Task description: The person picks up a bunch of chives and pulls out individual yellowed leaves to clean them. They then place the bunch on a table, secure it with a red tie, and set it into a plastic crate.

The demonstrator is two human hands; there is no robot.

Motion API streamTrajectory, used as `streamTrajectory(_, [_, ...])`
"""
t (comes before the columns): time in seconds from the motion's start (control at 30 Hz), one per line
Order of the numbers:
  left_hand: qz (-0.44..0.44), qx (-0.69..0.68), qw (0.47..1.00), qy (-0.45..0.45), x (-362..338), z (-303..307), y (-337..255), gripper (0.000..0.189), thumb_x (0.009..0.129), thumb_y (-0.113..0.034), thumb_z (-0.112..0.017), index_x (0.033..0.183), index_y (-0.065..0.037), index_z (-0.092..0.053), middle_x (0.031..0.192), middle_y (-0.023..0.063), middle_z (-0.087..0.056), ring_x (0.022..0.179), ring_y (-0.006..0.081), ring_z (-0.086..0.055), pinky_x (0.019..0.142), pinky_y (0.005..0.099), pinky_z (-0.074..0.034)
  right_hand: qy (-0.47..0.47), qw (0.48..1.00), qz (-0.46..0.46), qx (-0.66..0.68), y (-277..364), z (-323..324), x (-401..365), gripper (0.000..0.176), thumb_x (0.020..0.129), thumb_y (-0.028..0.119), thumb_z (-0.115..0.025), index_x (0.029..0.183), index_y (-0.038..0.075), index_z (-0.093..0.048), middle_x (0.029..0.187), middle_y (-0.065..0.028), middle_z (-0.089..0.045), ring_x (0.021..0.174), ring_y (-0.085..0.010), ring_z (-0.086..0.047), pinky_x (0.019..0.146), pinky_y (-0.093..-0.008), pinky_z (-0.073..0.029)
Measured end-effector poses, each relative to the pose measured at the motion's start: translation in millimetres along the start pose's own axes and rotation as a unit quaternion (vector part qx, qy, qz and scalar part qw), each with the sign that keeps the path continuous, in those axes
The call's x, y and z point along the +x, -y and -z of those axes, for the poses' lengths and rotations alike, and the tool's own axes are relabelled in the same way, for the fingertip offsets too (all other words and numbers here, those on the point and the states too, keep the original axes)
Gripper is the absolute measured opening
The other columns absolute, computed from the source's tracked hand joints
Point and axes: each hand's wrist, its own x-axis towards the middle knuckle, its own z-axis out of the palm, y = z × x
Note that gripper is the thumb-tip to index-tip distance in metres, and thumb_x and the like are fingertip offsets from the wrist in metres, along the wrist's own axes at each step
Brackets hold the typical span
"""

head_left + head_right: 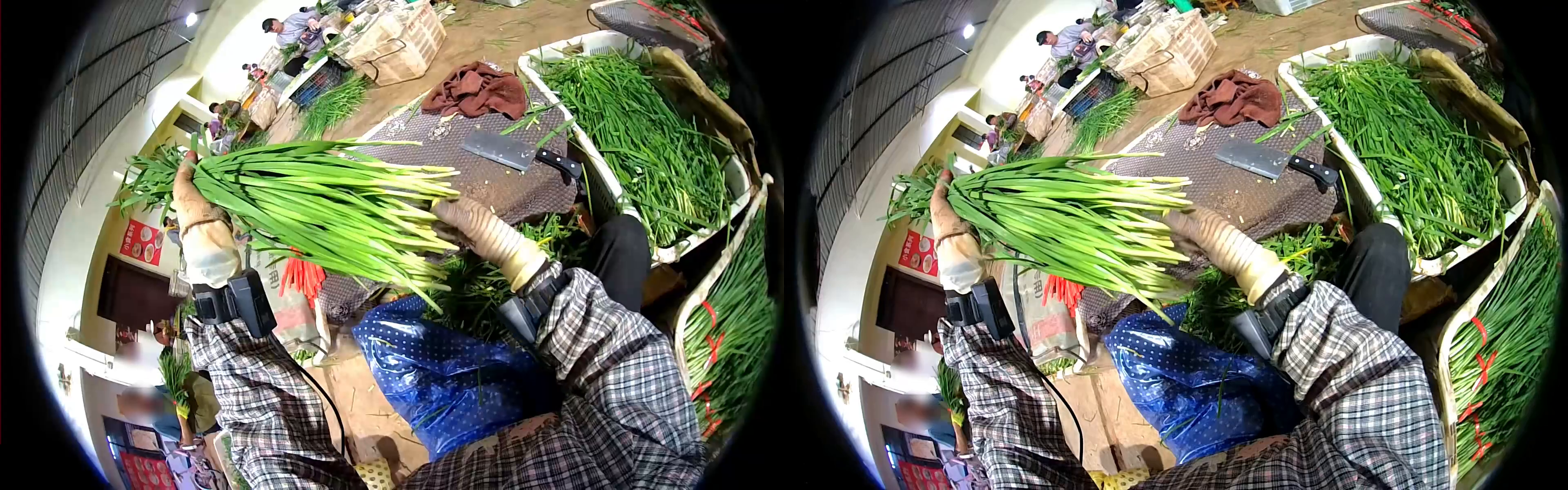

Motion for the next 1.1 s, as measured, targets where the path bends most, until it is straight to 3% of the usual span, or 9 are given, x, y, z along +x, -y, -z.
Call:
streamTrajectory(0.13, [-0.010,-0.003,1.000,0.009,-15.8,-13.6,0.4,0.027,0.087,-0.021,-0.052,0.106,-0.002,-0.057,0.093,0.0127,-0.063,0.078,0.0275,-0.063,0.069,0.0378,-0.053,-0.041,0.990,0.111,-0.073,-10.3,-1.1,13.7,0.036,0.086,0.026,-0.056,0.115,0.005,-0.055,0.103,-0.0150,-0.062,0.094,-0.0232,-0.059,0.081,-0.0334,-0.046])
streamTrajectory(0.2, [-0.033,0.001,0.998,0.050,-11.4,-4.8,2.4,0.027,0.087,-0.022,-0.052,0.105,-0.002,-0.057,0.092,0.0123,-0.064,0.078,0.0264,-0.063,0.069,0.0371,-0.054,-0.088,0.686,0.251,-0.677,-22.0,18.5,-4.6,0.036,0.081,0.013,-0.054,0.117,0.008,-0.054,0.107,-0.0184,-0.059,0.097,-0.0320,-0.057,0.084,-0.0389,-0.045])
streamTrajectory(0.33, [-0.014,-0.005,0.999,0.042,-19.3,-11.4,5.3,0.025,0.086,-0.022,-0.053,0.103,-0.004,-0.058,0.088,0.0109,-0.064,0.076,0.0251,-0.063,0.067,0.0357,-0.054,-0.056,0.767,0.322,-0.553,-38.0,54.8,-20.4,0.033,0.076,0.005,-0.055,0.109,0.007,-0.057,0.101,-0.0156,-0.061,0.094,-0.0321,-0.058,0.080,-0.0389,-0.048])
streamTrajectory(0.4, [-0.058,0.002,0.998,0.033,-23.3,-11.4,9.3,0.025,0.086,-0.022,-0.053,0.102,-0.004,-0.059,0.086,0.0103,-0.064,0.074,0.0245,-0.063,0.066,0.0354,-0.054,-0.121,0.991,0.016,-0.049,-10.9,40.1,-62.0,0.030,0.078,0.009,-0.058,0.108,0.006,-0.058,0.099,-0.0143,-0.062,0.093,-0.0301,-0.059,0.077,-0.0342,-0.049])
streamTrajectory(0.57, [-0.044,-0.028,0.997,0.057,-18.8,-14.5,25.0,0.021,0.085,-0.025,-0.056,0.091,-0.005,-0.059,0.075,0.0069,-0.062,0.064,0.0212,-0.060,0.059,0.0318,-0.051,-0.140,0.551,-0.123,-0.814,-0.4,13.2,-105.9,0.048,0.074,0.014,-0.064,0.120,0.013,-0.048,0.117,-0.0116,-0.053,0.102,-0.0297,-0.053,0.083,-0.0397,-0.044])
streamTrajectory(0.7, [-0.018,-0.070,0.996,0.057,-13.1,-45.2,33.2,0.020,0.084,-0.023,-0.061,0.087,-0.004,-0.061,0.072,0.0052,-0.061,0.061,0.0191,-0.059,0.060,0.0305,-0.050,-0.109,0.773,0.150,-0.607,15.6,-8.2,-98.1,0.010,0.078,0.013,-0.061,0.080,0.003,-0.063,0.062,-0.0124,-0.060,0.058,-0.0307,-0.059,0.055,-0.0364,-0.047])
streamTrajectory(0.87, [-0.058,-0.095,0.989,0.100,-27.9,-74.3,24.7,0.025,0.086,-0.025,-0.060,0.091,-0.001,-0.062,0.079,0.0056,-0.063,0.068,0.0165,-0.060,0.063,0.0278,-0.050,0.098,0.976,-0.089,-0.175,-7.2,-16.4,-53.3,0.033,0.088,0.026,-0.053,0.116,0.009,-0.056,0.114,-0.0105,-0.057,0.100,-0.0233,-0.055,0.082,-0.0356,-0.046])
streamTrajectory(0.9, [-0.057,-0.114,0.986,0.107,-43.5,-76.0,27.4,0.028,0.085,-0.027,-0.061,0.095,-0.001,-0.061,0.082,0.0057,-0.063,0.070,0.0167,-0.060,0.066,0.0278,-0.051,0.117,0.972,-0.170,0.112,-32.0,-8.1,-48.0,0.036,0.092,0.029,-0.046,0.124,0.012,-0.052,0.128,-0.0076,-0.051,0.114,-0.0242,-0.048,0.089,-0.0388,-0.043])
streamTrajectory(1.1, [0.052,-0.020,0.994,0.095,-168.3,-24.8,61.1,0.044,0.086,-0.034,-0.059,0.114,-0.001,-0.054,0.113,0.0106,-0.057,0.108,0.0204,-0.051,0.097,0.0349,-0.037,0.260,0.878,-0.091,0.391,-147.6,27.1,-16.5,0.056,0.088,0.052,-0.030,0.136,0.022,-0.031,0.144,-0.0029,-0.028,0.132,-0.0276,-0.024,0.105,-0.0576,-0.011])
